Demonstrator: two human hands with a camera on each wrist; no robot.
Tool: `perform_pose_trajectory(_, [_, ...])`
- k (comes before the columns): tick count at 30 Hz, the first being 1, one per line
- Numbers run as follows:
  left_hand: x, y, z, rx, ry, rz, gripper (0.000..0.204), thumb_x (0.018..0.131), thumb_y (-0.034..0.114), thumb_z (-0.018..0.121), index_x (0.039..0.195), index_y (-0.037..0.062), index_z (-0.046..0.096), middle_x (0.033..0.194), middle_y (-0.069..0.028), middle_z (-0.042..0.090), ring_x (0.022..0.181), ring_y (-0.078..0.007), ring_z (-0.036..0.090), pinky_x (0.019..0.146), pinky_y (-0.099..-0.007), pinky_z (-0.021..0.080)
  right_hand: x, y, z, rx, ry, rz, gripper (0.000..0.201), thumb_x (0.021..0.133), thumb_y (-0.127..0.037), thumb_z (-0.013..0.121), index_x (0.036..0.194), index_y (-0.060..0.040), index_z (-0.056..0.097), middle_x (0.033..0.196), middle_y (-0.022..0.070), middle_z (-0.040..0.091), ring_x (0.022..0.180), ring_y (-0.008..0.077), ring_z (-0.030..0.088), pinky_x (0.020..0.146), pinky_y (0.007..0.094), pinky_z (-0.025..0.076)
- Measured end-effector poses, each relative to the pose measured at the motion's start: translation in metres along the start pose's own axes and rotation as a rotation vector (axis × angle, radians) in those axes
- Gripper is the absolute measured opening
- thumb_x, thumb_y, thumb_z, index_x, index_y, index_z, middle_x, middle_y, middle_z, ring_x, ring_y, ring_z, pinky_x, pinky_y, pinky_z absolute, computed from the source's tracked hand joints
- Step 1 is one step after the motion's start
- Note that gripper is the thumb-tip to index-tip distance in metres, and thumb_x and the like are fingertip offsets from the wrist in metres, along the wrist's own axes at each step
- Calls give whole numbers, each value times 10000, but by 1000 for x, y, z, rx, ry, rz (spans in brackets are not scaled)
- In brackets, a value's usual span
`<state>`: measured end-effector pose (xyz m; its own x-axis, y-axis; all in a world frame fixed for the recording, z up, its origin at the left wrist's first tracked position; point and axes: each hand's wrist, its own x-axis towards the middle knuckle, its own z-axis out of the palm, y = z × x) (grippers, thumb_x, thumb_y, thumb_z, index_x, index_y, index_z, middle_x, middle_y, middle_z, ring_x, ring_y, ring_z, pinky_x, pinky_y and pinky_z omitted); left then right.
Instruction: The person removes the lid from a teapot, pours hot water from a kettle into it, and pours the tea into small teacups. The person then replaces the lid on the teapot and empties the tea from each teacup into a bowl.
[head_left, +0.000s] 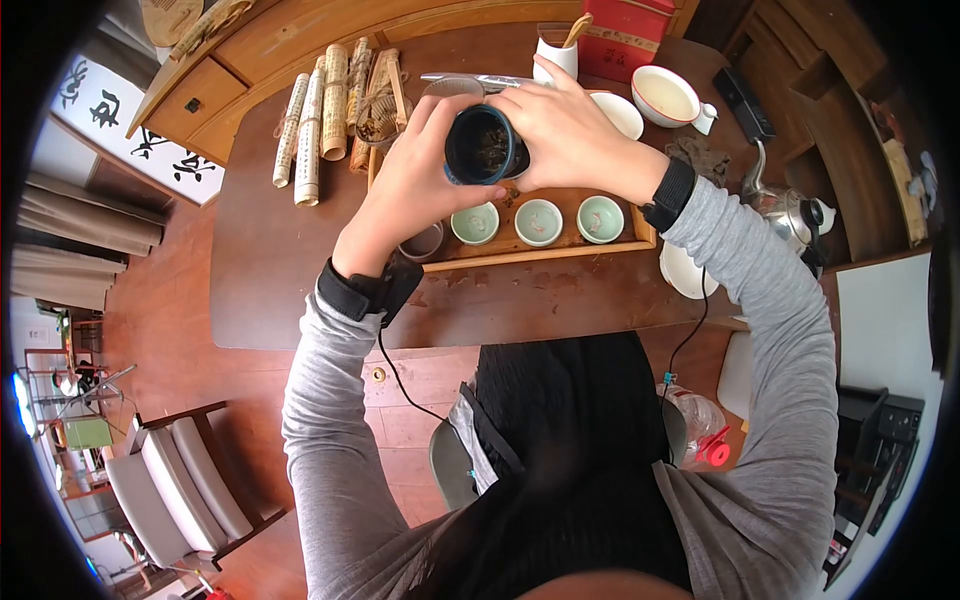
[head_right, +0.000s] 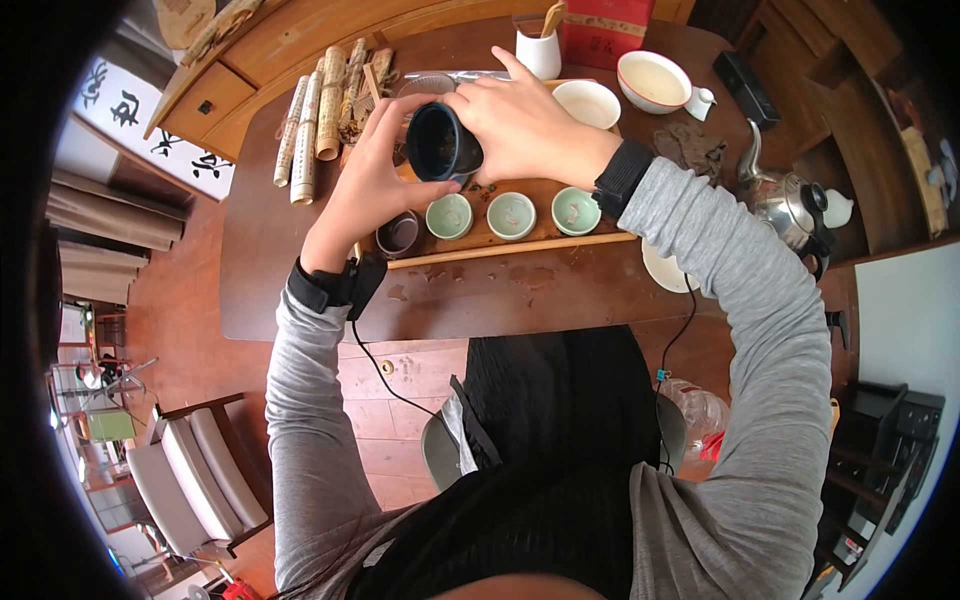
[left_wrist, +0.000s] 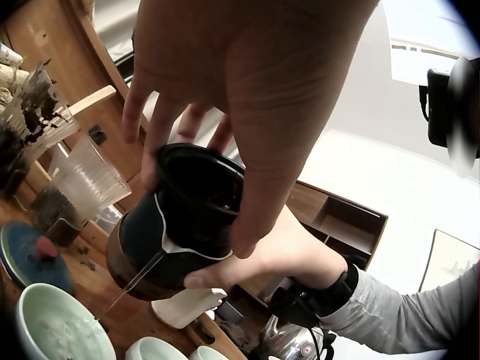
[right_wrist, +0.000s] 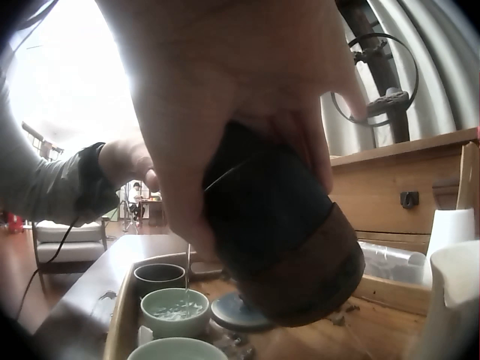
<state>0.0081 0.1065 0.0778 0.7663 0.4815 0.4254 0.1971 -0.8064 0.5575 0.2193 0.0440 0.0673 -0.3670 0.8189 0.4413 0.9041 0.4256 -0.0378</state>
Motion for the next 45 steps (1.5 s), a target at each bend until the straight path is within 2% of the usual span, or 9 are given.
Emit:
perform_pose_trajectory(3, [3, -1, 3, -6, -9, -10, 787, 677, 173, 902, 1368, 98, 530, 1226, -91, 567, 1099, -264, 604, 943, -361, 506, -3, 5, 4, 105, -63, 75, 790, 546, -320, 883, 1244, -65, 618, 1083, 97, 699, 1123, 276, 657, 1187, 594, 272])
perform_pose_trajectory(5, [6, -6, 8, -26, -27, 19, 812, 661, 201, 904, 1369, 90, 521, 1225, -152, 558, 1137, -364, 612, 943, -418, 522, -6, 10, 6, 163, -115, 124, 820, 540, -334, 880, 1271, -77, 613, 1129, 95, 703, 1143, 280, 651, 1187, 595, 270])
perform_pose_trajectory(17, [16, -15, 27, -120, -38, 18, 805, 702, 159, 890, 1413, 81, 518, 1211, -119, 556, 1147, -284, 598, 977, -383, 497, -18, 24, 16, 374, -206, 270, 771, 563, -397, 882, 1235, -100, 648, 1181, 110, 715, 1192, 290, 630, 1210, 552, 261])
perform_pose_trajectory(20, [19, -16, 30, -32, -23, 66, 807, 682, 226, 879, 1391, 85, 522, 1222, -174, 563, 1131, -362, 607, 963, -420, 508, -19, 29, 22, 413, -120, 248, 743, 570, -392, 884, 1211, -95, 656, 1173, 116, 716, 1157, 293, 641, 1177, 509, 319])
perform_pose_trajectory(25, [22, -11, 30, 33, -8, 77, 798, 699, 263, 858, 1400, 90, 520, 1209, -166, 567, 1111, -362, 612, 941, -428, 519, -19, 34, 24, 444, -26, 208, 717, 567, -440, 876, 1169, -105, 676, 1096, 104, 741, 1037, 298, 674, 996, 437, 453])
perform_pose_trajectory(31, [19, -17, 31, -16, 11, 89, 776, 722, 223, 842, 1409, 71, 514, 1228, -149, 565, 1116, -329, 612, 941, -407, 510, -22, 36, 27, 472, 1, 228, 714, 578, -414, 866, 1196, -113, 673, 1114, 115, 737, 1052, 306, 671, 997, 402, 459])
perform_pose_trajectory(33, [14, -18, 27, -26, 63, 121, 754, 716, 251, 841, 1380, 71, 531, 1203, -155, 581, 1070, -356, 627, 903, -423, 530, -24, 35, 24, 482, -26, 241, 719, 580, -390, 881, 1203, -101, 667, 1137, 112, 727, 1086, 301, 660, 1050, 435, 424])
perform_pose_trajectory(35, [1, -14, 15, 35, 2, -117, 710, 717, 292, 846, 1336, 78, 572, 1195, -149, 597, 1054, -344, 621, 896, -431, 506, -26, 35, 18, 490, -48, 254, 725, 583, -365, 897, 1211, -89, 661, 1160, 109, 718, 1121, 296, 648, 1104, 468, 389])
perform_pose_trajectory(45, [-62, -20, 38, 391, -287, -141, 665, 725, 383, 834, 1267, 70, 609, 1168, -125, 598, 1157, -310, 558, 1013, -455, 378, -35, 36, 16, 353, -174, 302, 790, 591, -423, 895, 1262, -90, 643, 1200, 116, 704, 1159, 294, 644, 1194, 552, 292])
